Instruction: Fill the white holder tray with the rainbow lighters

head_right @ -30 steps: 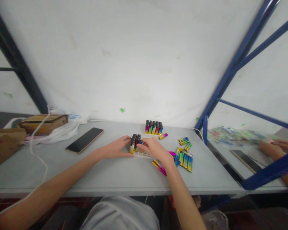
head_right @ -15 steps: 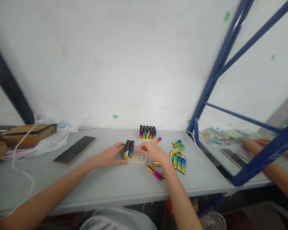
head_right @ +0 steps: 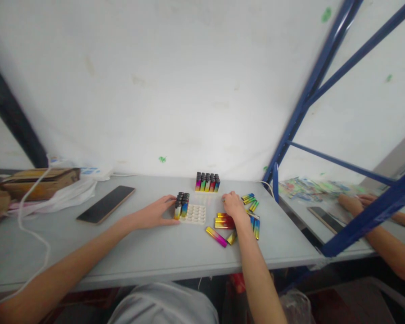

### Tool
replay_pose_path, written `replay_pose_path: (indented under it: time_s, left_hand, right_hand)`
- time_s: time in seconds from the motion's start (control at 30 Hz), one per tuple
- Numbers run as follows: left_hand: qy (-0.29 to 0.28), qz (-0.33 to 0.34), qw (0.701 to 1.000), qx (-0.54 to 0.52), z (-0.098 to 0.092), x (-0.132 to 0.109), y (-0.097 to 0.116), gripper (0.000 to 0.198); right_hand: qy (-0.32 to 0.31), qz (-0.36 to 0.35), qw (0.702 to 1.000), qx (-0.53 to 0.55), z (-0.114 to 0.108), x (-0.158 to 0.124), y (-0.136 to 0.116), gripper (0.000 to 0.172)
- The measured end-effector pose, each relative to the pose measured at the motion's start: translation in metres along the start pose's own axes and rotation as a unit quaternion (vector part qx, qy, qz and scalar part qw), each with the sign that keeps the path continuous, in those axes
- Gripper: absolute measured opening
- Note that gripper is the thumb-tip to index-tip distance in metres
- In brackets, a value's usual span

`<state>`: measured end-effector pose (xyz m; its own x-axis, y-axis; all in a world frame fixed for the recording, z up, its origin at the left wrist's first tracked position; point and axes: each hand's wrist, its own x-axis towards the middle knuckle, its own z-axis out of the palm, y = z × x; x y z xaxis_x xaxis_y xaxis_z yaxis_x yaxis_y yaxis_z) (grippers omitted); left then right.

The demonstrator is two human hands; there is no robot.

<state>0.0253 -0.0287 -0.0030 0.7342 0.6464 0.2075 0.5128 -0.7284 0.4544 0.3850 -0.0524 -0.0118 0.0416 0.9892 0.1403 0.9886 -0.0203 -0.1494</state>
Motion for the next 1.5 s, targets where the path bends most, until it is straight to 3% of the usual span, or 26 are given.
replay_pose_path:
  time_s: [0.1, 0.33, 0.53, 0.6, 0.73, 0.87, 1.0, 1.07, 1.17, 1.27, 1.33, 1.4, 1.5]
  left_hand:
    - [0.0, -0.001, 1.0, -0.002, -0.001, 0.0, 0.001, 0.066]
    - [-0.002, -0.005, 1.0, 0.0, -0.001, 0.0, 0.002, 0.068]
    - [-0.005, -0.001, 1.0, 0.0, 0.001, 0.0, 0.0, 0.067]
    - [-0.007, -0.002, 1.0, 0.003, 0.002, 0.001, 0.0, 0.068]
    - [-0.002, 0.0, 1.0, 0.012, 0.002, 0.0, -0.001, 0.07]
    - [0.005, 0.01, 1.0, 0.014, 0.003, 0.0, -0.002, 0.067]
    - [0.004, 0.011, 1.0, 0.015, 0.003, 0.0, -0.002, 0.067]
    - [-0.002, 0.008, 1.0, 0.014, 0.003, 0.0, -0.002, 0.067]
    - [-0.006, 0.007, 1.0, 0.013, 0.003, 0.0, -0.002, 0.068]
    - [-0.004, 0.01, 1.0, 0.019, 0.003, 0.0, -0.003, 0.067]
    - [-0.001, 0.013, 1.0, 0.018, 0.003, 0.0, -0.004, 0.066]
    - [0.005, 0.019, 1.0, 0.011, 0.004, 0.0, -0.004, 0.066]
    - [0.01, 0.026, 1.0, 0.002, 0.005, -0.001, -0.004, 0.066]
  right_hand:
    - [-0.01, 0.054, 0.998, -0.029, -0.001, 0.0, -0.005, 0.035]
    - [-0.022, 0.032, 0.999, -0.031, -0.015, 0.0, -0.012, 0.038]
    - [0.047, 0.138, 0.989, -0.024, -0.022, -0.007, -0.015, 0.036]
    - [0.036, 0.148, 0.988, -0.023, -0.02, -0.008, -0.014, 0.038]
    - [-0.01, 0.139, 0.99, -0.008, -0.012, -0.009, -0.014, 0.039]
    - [0.03, 0.124, 0.992, 0.008, -0.009, -0.006, -0.014, 0.052]
    - [0.062, 0.083, 0.993, 0.055, -0.015, -0.001, -0.014, 0.033]
    - [0.058, 0.059, 0.988, 0.128, -0.017, 0.001, -0.018, 0.025]
    - [0.04, 0.03, 0.938, 0.343, -0.018, 0.002, -0.031, 0.022]
    - [0.019, -0.023, 0.831, 0.556, -0.02, -0.003, -0.052, 0.03]
    - [0.006, -0.05, 0.773, 0.632, -0.024, -0.007, -0.067, 0.041]
    - [0.005, -0.063, 0.739, 0.671, -0.028, -0.011, -0.082, 0.046]
    - [0.006, -0.06, 0.728, 0.683, -0.029, -0.015, -0.103, 0.052]
